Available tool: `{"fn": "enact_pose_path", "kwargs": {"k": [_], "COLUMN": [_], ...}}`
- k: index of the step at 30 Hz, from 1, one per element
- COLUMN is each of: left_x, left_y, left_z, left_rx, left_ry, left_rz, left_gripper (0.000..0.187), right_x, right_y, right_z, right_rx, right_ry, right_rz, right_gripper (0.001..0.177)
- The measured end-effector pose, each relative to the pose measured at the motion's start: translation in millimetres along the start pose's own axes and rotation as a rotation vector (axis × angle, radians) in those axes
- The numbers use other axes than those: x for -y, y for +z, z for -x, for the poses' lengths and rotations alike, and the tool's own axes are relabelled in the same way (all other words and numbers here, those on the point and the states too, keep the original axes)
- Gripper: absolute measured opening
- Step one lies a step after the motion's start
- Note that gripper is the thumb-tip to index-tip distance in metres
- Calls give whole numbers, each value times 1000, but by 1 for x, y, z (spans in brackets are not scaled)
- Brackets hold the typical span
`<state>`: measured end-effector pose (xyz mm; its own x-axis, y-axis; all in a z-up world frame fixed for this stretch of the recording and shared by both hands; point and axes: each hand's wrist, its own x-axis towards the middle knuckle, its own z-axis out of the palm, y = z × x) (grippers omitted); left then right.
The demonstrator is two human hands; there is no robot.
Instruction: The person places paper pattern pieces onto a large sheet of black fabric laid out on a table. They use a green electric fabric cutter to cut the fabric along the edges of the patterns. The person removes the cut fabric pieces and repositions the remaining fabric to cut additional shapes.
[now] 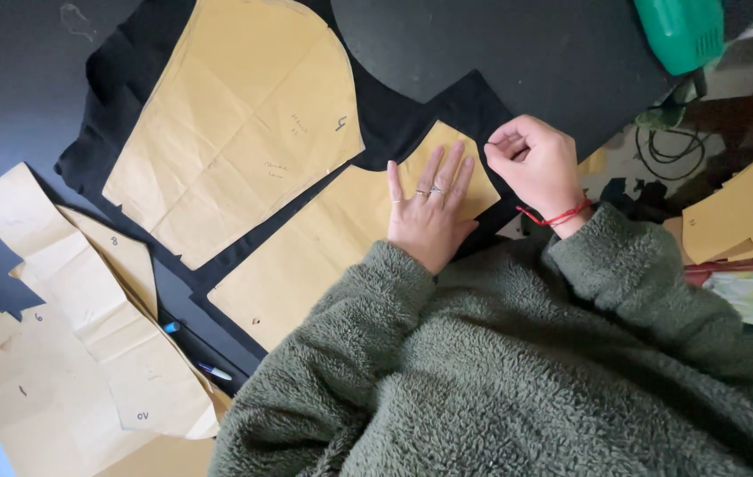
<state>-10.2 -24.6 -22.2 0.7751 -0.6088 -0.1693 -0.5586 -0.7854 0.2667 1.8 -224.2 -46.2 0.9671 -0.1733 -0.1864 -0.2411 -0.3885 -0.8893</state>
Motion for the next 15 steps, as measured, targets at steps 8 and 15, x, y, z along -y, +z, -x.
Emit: {"fn": "enact_pose_path", "kwargs": {"k": [8,15], "left_x": [2,0], "left_y": [0,0], "left_z": [0,-2], "left_rx": [21,34], "left_ry": [5,-14], "left_rz": [-5,2], "left_gripper": [110,109], "right_x": [0,2], "right_y": [4,15], "right_z": [-3,-3], "right_rx": [14,-66], "right_ry": [-33,-82], "right_rz": [28,33], "right_gripper": [10,11]}}
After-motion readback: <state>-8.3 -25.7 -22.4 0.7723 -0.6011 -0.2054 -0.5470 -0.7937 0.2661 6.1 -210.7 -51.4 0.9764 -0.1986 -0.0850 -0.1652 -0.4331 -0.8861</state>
